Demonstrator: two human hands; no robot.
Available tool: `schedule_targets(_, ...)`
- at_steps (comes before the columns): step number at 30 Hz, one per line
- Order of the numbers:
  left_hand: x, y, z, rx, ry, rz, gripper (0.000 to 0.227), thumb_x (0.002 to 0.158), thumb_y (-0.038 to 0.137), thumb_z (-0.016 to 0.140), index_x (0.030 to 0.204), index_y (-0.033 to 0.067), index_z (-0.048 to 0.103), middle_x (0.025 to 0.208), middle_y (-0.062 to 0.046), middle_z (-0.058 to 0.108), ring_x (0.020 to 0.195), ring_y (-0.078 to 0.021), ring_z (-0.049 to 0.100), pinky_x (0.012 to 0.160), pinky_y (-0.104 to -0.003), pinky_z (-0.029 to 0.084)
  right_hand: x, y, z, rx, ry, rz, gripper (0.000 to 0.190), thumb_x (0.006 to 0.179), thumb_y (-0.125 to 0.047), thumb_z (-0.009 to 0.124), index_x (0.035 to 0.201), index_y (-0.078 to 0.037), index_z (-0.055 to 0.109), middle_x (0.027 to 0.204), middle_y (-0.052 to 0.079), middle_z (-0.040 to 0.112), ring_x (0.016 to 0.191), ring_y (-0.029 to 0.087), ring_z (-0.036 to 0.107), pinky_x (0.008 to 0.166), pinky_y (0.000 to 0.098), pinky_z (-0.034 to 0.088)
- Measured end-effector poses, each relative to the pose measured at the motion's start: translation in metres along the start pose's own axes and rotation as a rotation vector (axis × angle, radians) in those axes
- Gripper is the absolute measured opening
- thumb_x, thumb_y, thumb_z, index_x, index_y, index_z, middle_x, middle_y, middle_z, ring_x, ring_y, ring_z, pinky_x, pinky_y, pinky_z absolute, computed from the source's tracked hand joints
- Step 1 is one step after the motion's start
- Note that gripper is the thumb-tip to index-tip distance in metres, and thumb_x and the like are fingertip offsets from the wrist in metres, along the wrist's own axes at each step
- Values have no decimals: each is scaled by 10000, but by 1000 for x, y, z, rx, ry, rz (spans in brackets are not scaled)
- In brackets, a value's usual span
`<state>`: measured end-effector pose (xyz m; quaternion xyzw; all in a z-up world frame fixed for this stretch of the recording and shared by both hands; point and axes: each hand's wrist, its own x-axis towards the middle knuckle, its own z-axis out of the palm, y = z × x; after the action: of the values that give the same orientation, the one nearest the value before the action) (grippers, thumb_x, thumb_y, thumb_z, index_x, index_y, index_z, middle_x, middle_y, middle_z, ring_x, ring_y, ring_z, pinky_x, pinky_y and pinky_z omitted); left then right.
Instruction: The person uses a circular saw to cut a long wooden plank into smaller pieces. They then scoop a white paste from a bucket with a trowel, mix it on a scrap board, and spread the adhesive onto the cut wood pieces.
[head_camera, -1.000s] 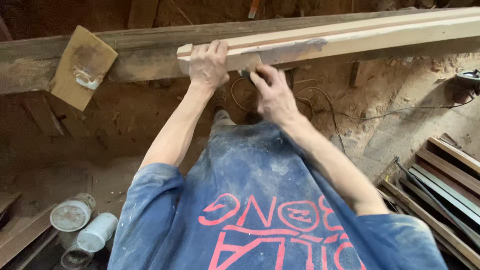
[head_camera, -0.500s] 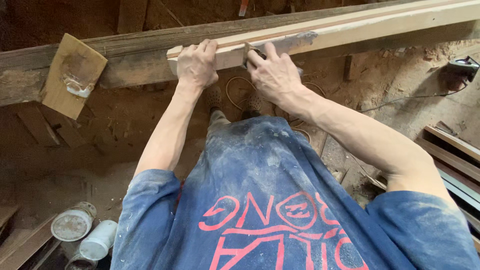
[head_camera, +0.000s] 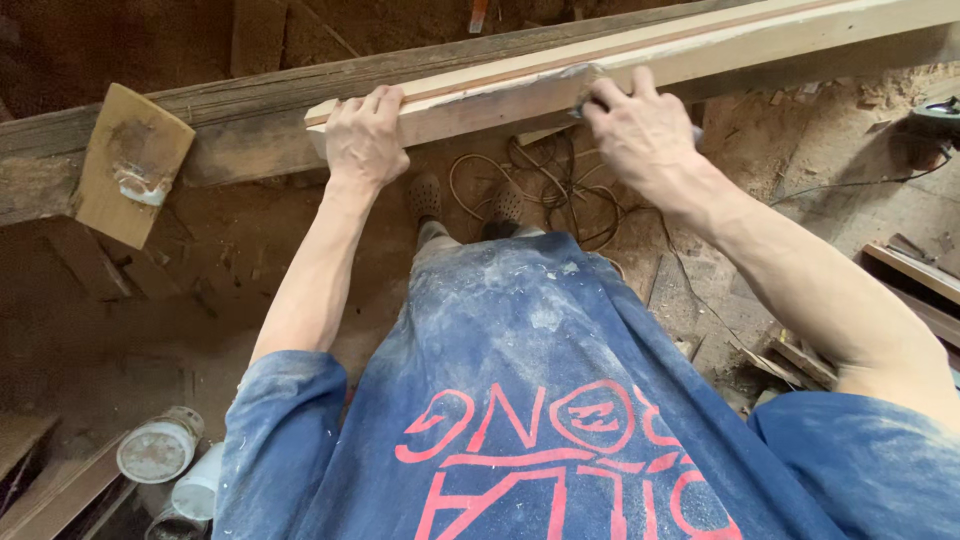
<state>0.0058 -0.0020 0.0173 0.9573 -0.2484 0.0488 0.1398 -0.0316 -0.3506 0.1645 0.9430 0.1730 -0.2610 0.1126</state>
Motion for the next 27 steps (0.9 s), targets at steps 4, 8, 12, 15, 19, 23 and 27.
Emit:
schedule_targets(4,-11,10,-2,-19,-8,-57,404,773,-34,674,1170,36,691,1192,-130,749,1031,-344,731,926,-498,576,-19,30,-8,81,-116,106,449,919,-13,563,1344,-130,651,1426,124,515,1176,368,572,816,433,615)
schedule_targets(8,-31,20,12,59,190,-5,440,800,31,670,1239,47,694,1264,-140,720,1101,-332,707,971,-477,567,-26,48,-21,400,33,-62,489,875,-71,659,1362,-121,643,1423,179,523,1201,368,590,1027,454,524)
schedule_targets(12,-50,26,31,114,273,-19,467,858,67,658,1325,65,681,1321,-127,710,1146,-328,692,978,-473,547,9,40,-24,564,-35,-223,429,1002,-115,599,1424,-177,641,1485,133,543,1260,343,587,1080,477,491)
schedule_targets(15,-59,26,38,119,291,-19,452,892,82,652,1344,72,678,1340,-130,710,1145,-330,689,971,-476,544,58,14,-26,396,50,-527,503,913,-117,680,1395,-260,700,1492,62,571,1292,336,548,1024,507,482)
schedule_targets(19,-60,26,41,131,285,-25,424,955,84,632,1376,69,682,1364,-130,694,1166,-319,689,981,-468,544,98,-31,-35,122,-71,-587,443,826,-270,812,1259,-330,736,1430,-28,602,1106,259,579,940,447,513)
schedule_targets(23,-59,26,40,133,285,-25,371,1025,140,629,1388,80,679,1371,-130,686,1163,-317,687,986,-480,541,115,-72,-45,-83,-65,-663,591,702,-226,876,1255,-386,743,1373,-64,631,1078,246,562,967,455,463)
schedule_targets(27,-58,27,36,132,288,-23,355,1032,156,627,1375,78,678,1362,-126,686,1159,-317,688,985,-488,546,118,-81,-53,-160,-135,-631,575,697,-287,904,1237,-401,742,1290,-59,647,1117,249,529,975,477,436)
